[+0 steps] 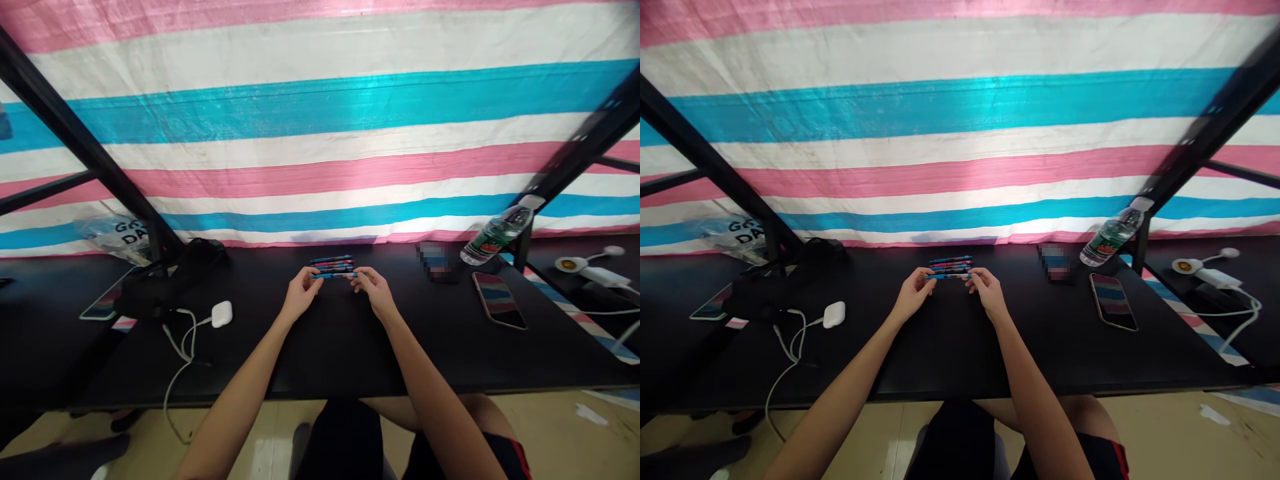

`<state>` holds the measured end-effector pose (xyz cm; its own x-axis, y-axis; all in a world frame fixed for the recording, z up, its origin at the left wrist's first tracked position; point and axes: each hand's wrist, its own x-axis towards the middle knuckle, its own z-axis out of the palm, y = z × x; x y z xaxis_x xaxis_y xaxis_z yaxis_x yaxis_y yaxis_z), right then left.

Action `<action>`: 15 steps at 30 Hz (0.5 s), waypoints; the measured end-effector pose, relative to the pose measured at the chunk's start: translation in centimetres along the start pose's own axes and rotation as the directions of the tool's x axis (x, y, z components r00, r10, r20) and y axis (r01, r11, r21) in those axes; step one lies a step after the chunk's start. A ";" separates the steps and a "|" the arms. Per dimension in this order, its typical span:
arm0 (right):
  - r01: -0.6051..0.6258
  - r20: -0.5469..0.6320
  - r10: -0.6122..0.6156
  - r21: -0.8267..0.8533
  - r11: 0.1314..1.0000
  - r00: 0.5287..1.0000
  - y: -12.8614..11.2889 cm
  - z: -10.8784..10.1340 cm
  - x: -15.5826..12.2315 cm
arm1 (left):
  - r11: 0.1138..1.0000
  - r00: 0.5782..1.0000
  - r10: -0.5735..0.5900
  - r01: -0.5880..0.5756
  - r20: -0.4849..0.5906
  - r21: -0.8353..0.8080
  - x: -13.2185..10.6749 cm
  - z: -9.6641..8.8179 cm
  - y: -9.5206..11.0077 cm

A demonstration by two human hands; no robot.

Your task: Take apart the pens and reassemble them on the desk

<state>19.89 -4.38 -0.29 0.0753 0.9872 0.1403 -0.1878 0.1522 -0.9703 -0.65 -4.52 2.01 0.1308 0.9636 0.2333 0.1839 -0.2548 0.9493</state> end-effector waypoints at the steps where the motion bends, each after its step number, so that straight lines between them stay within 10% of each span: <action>1: -0.007 0.003 0.007 -0.001 1.000 1.000 0.0 0.0 0.0 | 1.000 1.000 -0.002 0.002 0.000 -0.004 0.0 0.0 0.0; 8: 0.016 -0.026 -0.017 -0.012 1.000 1.000 0.0 0.0 0.1 | 0.996 0.999 -0.051 0.052 -0.011 0.076 -0.1 -0.2 0.0; 15: 0.052 -0.304 -0.045 0.014 0.999 0.952 0.8 -1.0 0.8 | 0.981 0.979 -0.127 0.101 -0.160 -0.163 0.6 -0.5 -0.6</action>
<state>20.77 -3.51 -1.13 0.3781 0.9182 0.1177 -0.1974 0.2042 -0.9588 -1.14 -3.77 1.73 -0.0514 0.9886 0.1413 0.0345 -0.1397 0.9896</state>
